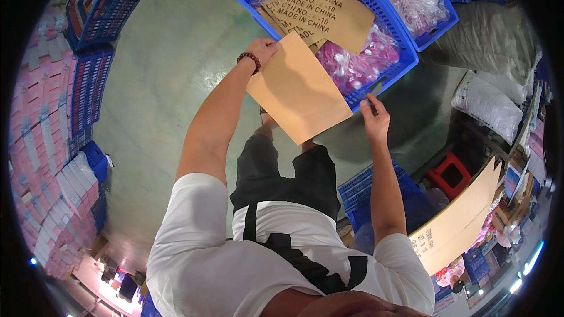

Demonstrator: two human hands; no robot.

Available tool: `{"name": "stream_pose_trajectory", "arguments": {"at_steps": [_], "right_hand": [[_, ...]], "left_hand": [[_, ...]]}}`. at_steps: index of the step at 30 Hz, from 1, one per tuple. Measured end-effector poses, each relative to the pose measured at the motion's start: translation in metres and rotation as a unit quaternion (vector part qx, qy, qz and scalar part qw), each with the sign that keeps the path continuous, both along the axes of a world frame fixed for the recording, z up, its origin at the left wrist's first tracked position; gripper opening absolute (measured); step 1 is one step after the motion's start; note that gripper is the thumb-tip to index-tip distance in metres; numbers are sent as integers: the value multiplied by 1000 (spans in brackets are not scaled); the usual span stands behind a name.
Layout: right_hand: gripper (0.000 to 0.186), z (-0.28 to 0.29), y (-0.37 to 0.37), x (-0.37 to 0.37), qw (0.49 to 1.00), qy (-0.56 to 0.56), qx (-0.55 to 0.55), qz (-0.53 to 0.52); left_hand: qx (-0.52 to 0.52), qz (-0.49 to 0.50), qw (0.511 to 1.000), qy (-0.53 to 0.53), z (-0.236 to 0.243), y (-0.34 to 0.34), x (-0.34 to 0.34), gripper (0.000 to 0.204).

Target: The person applies printed cardboard labels to large flat cardboard boxes using yellow adhesive tape. They position each label, smooth it down, and secure it with tape, repeating the process for multiple boxes.

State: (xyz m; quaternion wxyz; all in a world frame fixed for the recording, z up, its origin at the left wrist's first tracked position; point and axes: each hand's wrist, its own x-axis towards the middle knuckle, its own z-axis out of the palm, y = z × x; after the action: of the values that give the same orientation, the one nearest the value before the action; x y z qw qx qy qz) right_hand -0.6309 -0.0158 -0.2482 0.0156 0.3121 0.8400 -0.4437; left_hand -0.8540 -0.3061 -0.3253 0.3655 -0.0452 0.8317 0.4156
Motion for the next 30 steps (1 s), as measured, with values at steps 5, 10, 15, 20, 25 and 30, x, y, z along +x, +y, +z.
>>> {"name": "stream_pose_trajectory", "arguments": {"at_steps": [5,10,15,20,25,30], "right_hand": [[37,-7,7,-12,988,34,-126,-82],[49,0,-4,-24,980,35,-172,-92],[28,-12,-25,-45,967,-24,-247,-61],[19,-33,-44,-61,977,-52,-206,-15],[20,-48,-53,-70,980,-30,-195,-5],[23,-48,-46,-78,963,-128,-239,0]], "left_hand": [[-4,-27,1000,-5,-5,3,-9,37],[-3,-3,1000,5,-10,2,-12,35],[24,15,1000,-5,-12,0,-13,35],[13,-13,1000,-18,-10,-3,-19,33],[33,9,999,-39,-12,-3,-19,30],[48,52,996,-48,-14,-3,-18,29]]}}
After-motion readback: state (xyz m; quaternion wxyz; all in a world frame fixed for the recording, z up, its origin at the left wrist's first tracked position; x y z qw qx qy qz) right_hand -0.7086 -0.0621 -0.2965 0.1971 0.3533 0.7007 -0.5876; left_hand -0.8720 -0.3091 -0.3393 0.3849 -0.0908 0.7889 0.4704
